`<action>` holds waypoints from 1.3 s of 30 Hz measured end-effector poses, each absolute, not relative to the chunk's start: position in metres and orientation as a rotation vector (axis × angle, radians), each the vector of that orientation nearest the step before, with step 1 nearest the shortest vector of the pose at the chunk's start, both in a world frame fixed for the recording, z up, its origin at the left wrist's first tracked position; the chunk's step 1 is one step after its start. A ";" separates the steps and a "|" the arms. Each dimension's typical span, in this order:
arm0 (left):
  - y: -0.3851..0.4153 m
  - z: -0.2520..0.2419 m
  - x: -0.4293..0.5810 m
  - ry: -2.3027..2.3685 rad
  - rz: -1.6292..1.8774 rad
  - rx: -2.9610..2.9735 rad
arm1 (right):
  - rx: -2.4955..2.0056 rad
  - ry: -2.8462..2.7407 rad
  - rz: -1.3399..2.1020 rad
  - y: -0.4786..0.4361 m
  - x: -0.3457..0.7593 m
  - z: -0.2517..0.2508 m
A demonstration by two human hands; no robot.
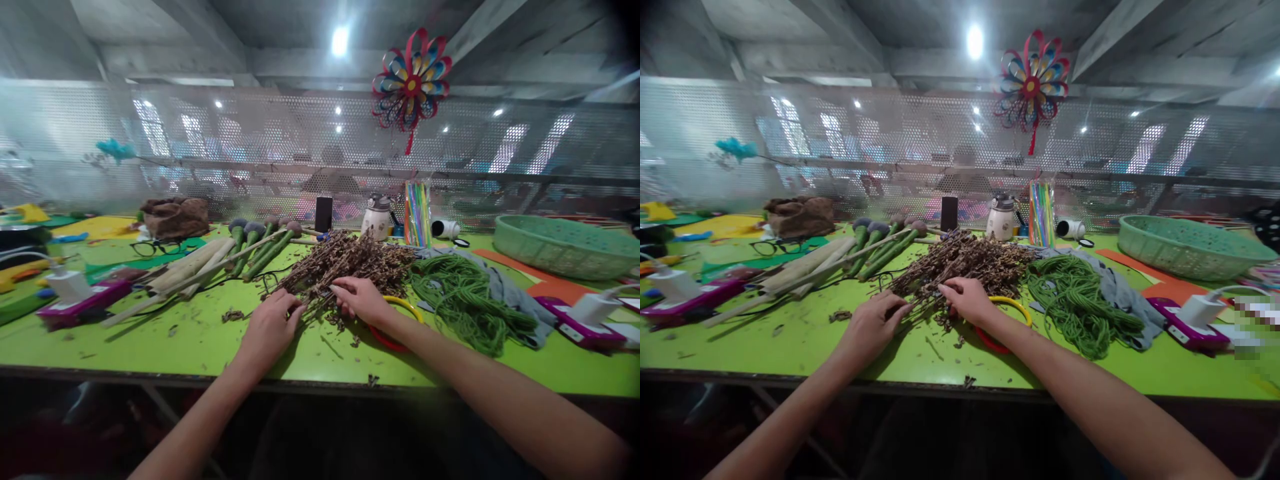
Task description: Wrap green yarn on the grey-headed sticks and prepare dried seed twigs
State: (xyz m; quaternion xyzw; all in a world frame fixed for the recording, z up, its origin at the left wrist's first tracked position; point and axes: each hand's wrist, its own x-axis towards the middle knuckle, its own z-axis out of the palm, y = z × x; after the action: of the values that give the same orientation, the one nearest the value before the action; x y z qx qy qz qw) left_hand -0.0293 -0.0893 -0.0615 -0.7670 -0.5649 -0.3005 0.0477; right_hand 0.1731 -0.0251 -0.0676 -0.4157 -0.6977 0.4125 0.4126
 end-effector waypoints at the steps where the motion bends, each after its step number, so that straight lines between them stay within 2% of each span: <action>1: -0.089 -0.061 -0.029 -1.717 -0.934 -2.349 | -1.058 -1.711 1.120 -0.024 0.172 -0.068; 9: -0.091 -0.058 -0.028 -1.886 -0.917 -2.342 | -1.056 -1.391 1.404 -0.022 0.176 -0.057; 20: -0.090 -0.058 -0.028 -1.946 -0.816 -2.303 | -1.007 -1.256 1.626 -0.018 0.171 -0.038; 39: -0.089 -0.061 -0.030 -1.991 -0.782 -2.233 | -0.806 -1.158 1.580 -0.008 0.164 -0.056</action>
State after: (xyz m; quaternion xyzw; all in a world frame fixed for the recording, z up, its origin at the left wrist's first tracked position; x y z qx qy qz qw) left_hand -0.0297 -0.0892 -0.0610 -0.7220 -0.6436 -0.2529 0.0247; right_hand 0.1640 -0.0085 -0.0563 -0.3319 -0.4768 0.6504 0.4894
